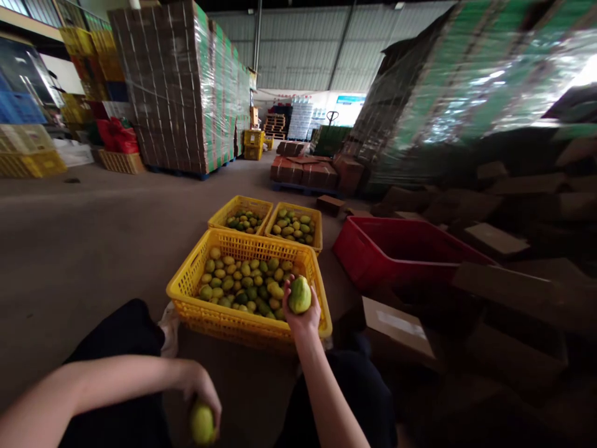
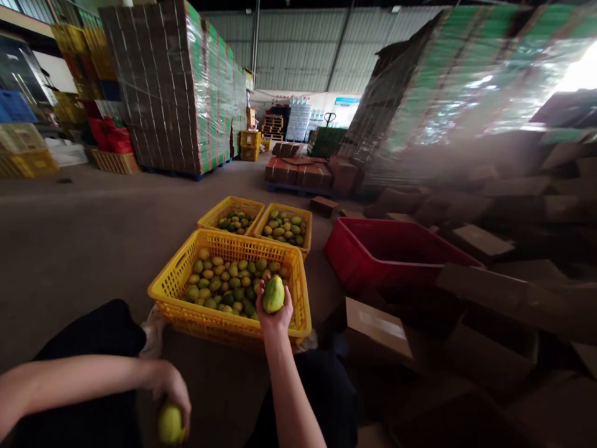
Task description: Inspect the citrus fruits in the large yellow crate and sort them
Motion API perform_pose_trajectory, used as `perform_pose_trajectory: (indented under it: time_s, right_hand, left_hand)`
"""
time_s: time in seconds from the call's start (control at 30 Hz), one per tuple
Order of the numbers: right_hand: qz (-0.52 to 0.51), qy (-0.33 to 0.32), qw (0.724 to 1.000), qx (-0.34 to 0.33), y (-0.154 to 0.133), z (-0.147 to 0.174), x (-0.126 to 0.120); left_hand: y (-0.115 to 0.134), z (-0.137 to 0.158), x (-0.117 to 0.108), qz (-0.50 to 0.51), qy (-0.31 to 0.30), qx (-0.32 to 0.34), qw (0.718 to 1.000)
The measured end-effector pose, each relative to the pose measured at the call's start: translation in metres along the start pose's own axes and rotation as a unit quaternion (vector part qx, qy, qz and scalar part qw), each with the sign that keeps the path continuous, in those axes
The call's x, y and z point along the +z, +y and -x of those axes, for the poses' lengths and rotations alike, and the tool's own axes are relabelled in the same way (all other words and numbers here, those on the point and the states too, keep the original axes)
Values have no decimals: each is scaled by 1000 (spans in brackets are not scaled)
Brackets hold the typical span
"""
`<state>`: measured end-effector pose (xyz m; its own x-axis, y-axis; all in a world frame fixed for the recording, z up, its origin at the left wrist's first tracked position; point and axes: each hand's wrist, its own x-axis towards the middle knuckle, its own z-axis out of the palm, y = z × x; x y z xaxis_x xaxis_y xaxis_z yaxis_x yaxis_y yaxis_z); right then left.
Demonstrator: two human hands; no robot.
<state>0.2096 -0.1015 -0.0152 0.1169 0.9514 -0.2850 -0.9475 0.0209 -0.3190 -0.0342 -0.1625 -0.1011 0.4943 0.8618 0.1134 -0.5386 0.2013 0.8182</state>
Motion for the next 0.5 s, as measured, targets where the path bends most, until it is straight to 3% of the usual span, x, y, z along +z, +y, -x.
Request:
perform_pose_trajectory:
  time_s: [0.07,0.13,0.2,0.3,0.37,0.43,0.5]
  right_hand:
    - [27,-16,999,-12,-2,2,-4]
    - [30,-8,999,-10,-3,5,-3]
    - [10,22,1000,6,-3,8,2]
    - [-25,69,997,30,-1,13,11]
    - [-36,85,995,37,0,15,13]
    - [-38,92,994,40,3,15,13]
    - [-34,96,994,38,5,14,12]
  left_hand:
    - [28,-15,6,-171,-29,-101,980]
    - [71,-52,14,-322,44,-250,912]
    - [121,-104,20,-348,95,-250,898]
    - [187,-180,21,-371,199,-150,894]
    - [219,-213,22,-394,265,-71,877]
    - [239,-225,33,-413,305,-8,858]
    - [252,-215,59,-447,294,71,842]
